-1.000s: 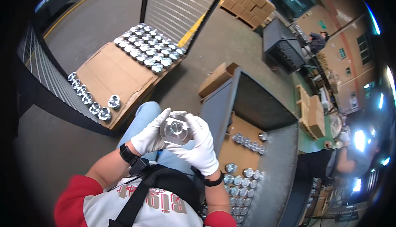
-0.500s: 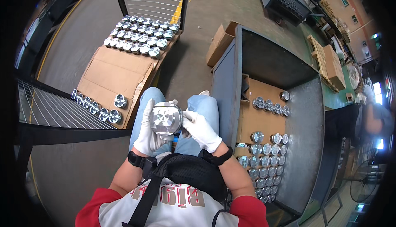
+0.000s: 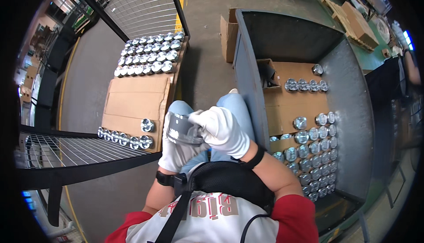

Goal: Inspecting metal pistons for defects and placing them into organized trays or cartons.

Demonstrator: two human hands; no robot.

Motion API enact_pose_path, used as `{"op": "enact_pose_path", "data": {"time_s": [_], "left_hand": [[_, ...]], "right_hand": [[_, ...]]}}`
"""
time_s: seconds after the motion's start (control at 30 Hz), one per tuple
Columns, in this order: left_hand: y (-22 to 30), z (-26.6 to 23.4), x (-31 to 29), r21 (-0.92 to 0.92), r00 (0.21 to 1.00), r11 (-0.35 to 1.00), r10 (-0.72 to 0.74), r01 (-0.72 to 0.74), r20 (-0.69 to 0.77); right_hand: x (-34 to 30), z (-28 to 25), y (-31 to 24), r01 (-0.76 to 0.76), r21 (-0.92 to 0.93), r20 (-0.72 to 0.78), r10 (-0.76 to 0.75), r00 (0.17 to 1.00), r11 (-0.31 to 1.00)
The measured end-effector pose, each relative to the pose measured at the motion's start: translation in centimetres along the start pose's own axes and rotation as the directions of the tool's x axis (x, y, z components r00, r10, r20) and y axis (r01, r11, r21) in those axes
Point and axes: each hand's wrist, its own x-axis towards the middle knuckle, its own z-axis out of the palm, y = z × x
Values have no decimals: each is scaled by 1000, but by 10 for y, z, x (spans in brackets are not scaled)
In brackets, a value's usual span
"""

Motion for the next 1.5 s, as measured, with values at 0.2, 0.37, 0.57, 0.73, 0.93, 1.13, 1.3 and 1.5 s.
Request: {"op": "enact_pose_path", "data": {"time_s": [0.2, 0.37, 0.57, 0.73, 0.93, 1.13, 1.3, 1.5], "left_hand": [[-12, 6, 4, -241, 994, 966, -81, 96, 71], [0, 19, -3, 67, 993, 991, 110, -113, 37], [2, 28, -14, 108, 988, 982, 156, -154, -12], [-1, 15, -7, -42, 999, 999, 14, -15, -37], [-9, 8, -4, -119, 999, 992, -33, 31, -13], [-9, 17, -7, -39, 986, 994, 100, -105, -131], [-8, 9, -8, 3, 977, 981, 192, -192, -98], [-12, 15, -11, 347, 903, 886, 386, -307, -187]], "right_hand": [[-2, -7, -2, -241, 246, 9, 246, 969, 939], [2, -7, -4, -378, 360, 80, 375, 923, 853], [3, -4, -6, -390, 358, 132, 367, 921, 849], [-2, -3, -9, -458, 430, 211, 407, 889, 778], [-5, -5, -9, -482, 369, 246, 416, 875, 795], [-7, -1, -7, -506, 489, 245, 445, 862, 710], [-5, -4, -5, -516, 530, 213, 483, 849, 673], [6, -15, -17, -401, 321, 256, 329, 909, 858]]}}
